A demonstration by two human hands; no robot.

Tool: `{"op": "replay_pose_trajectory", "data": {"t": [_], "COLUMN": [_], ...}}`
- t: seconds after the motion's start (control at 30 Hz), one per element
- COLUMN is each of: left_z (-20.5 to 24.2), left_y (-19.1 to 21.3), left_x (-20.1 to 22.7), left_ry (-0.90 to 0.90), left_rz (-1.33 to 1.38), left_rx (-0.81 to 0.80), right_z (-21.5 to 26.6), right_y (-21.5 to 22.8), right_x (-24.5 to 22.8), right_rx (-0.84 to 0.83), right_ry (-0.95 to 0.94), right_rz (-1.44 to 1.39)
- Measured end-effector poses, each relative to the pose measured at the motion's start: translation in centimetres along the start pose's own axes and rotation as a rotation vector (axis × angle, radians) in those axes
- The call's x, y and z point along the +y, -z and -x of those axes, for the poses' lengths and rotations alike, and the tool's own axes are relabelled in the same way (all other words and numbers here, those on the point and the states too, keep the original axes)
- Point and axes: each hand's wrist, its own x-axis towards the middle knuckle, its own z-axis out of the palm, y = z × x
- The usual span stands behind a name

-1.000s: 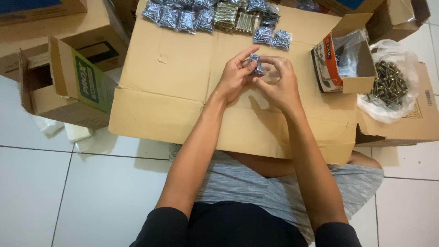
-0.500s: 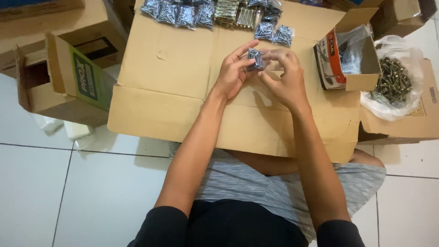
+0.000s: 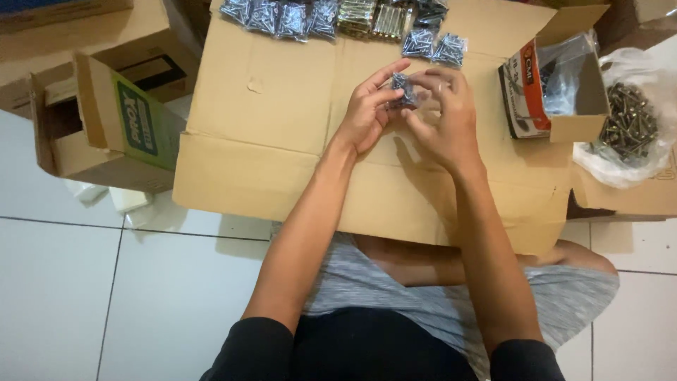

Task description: Packing small bags of screws into a cardboard box

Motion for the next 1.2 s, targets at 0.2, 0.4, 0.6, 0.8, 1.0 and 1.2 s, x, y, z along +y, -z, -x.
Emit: {"op": "replay_pose_trajectory", "data": {"t": [0.2,0.4,0.6,0.8,1.0,1.2], "left_z": [-0.7,-1.2,-1.4,-2.8,-8.3,-10.8], "left_y": [0.2,0.1,0.4,1.9,2.0,2.4], "left_x": [-0.3,-0.5,-0.7,-1.3,-2.1,-3.3], "left_ry": [0.029,0.015,0.009,-0.01,-0.026,0.036], "left_rz": [-0.033,0.005,0.045,0.327,0.386,0.56], "left_rx": [-0.017,-0.027,0.02,-0.002,-0.09,-0.262], "right_z": [0.0,0.2,-0.2,0.6,-4.1,-3.7], "right_y": [-0.1,0.4,1.4,10.3,13.0,11.1], "right_x": [0.5,0.4,1.4,8.1,6.9,11.9], "right_rx": [0.009,0.192,0.279,0.171,-0.356,-0.486], "right_ry": [0.019,0.013,0.003,-0.073,-0.949,-0.753], "right_rz": [0.034,-0.057,-0.014,0.35,0.357,0.679]}}
